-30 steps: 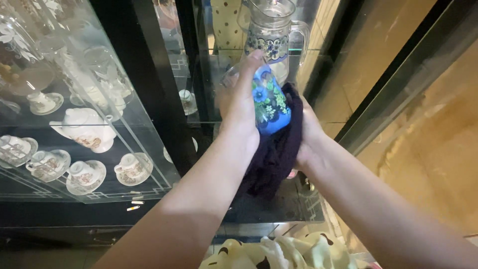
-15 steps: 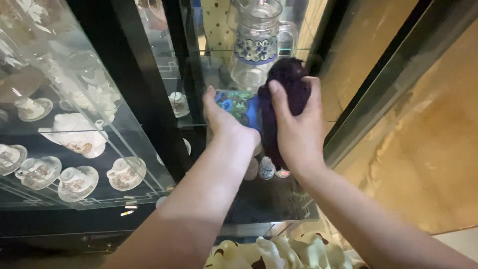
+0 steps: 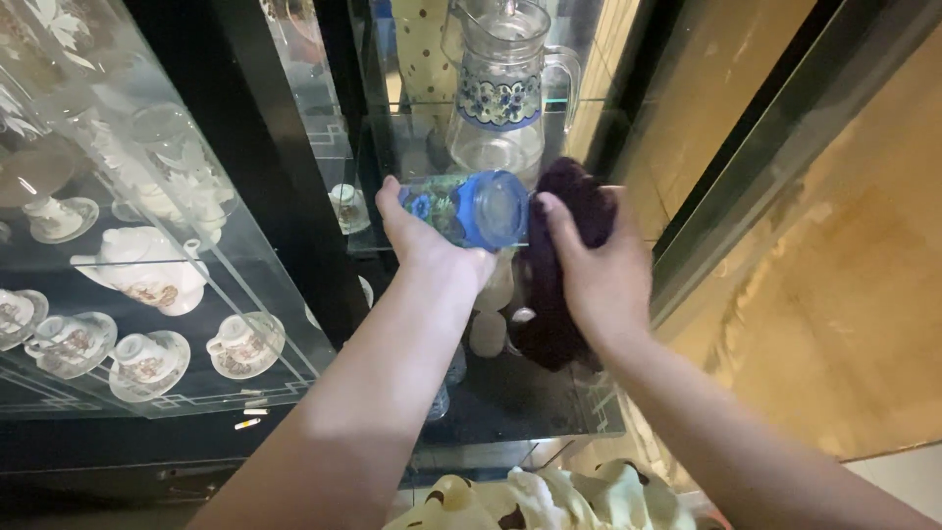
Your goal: Cleaning a glass pitcher and multiple glasses using a cloth inside a display cabinet.
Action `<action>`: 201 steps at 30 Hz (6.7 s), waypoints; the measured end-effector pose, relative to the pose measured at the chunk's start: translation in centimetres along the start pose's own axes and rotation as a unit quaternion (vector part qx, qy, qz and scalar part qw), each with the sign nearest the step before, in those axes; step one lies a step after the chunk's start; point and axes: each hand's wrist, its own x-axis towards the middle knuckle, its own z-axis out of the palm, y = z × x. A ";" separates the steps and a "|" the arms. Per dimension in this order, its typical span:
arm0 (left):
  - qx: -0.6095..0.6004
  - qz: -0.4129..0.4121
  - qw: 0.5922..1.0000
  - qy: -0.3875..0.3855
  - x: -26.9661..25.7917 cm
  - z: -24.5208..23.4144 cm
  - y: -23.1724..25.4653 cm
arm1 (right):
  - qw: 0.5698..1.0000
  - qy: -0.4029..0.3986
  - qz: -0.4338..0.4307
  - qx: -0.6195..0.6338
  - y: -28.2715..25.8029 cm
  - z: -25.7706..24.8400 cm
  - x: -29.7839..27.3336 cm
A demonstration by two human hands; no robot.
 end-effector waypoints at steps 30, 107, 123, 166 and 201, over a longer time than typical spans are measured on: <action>-0.065 -0.020 0.998 0.002 -0.8 -2.0 1.2 | 0.988 0.109 -0.053 0.098 4.2 0.0 4.5; 0.255 -0.033 0.966 -0.010 -1.1 -2.6 2.7 | 0.971 -0.093 -0.020 0.219 -1.7 6.7 1.9; 0.410 -0.035 0.900 0.140 1.9 -4.7 7.5 | 0.988 -0.118 -0.079 -0.068 -0.6 10.6 15.7; 0.481 -0.061 0.853 0.191 1.2 -2.5 11.2 | 0.911 -0.213 -0.281 -0.216 0.0 21.5 25.8; 0.528 -0.087 0.832 0.144 3.9 -5.3 11.8 | 0.931 -0.274 -0.143 -0.194 0.8 24.9 28.0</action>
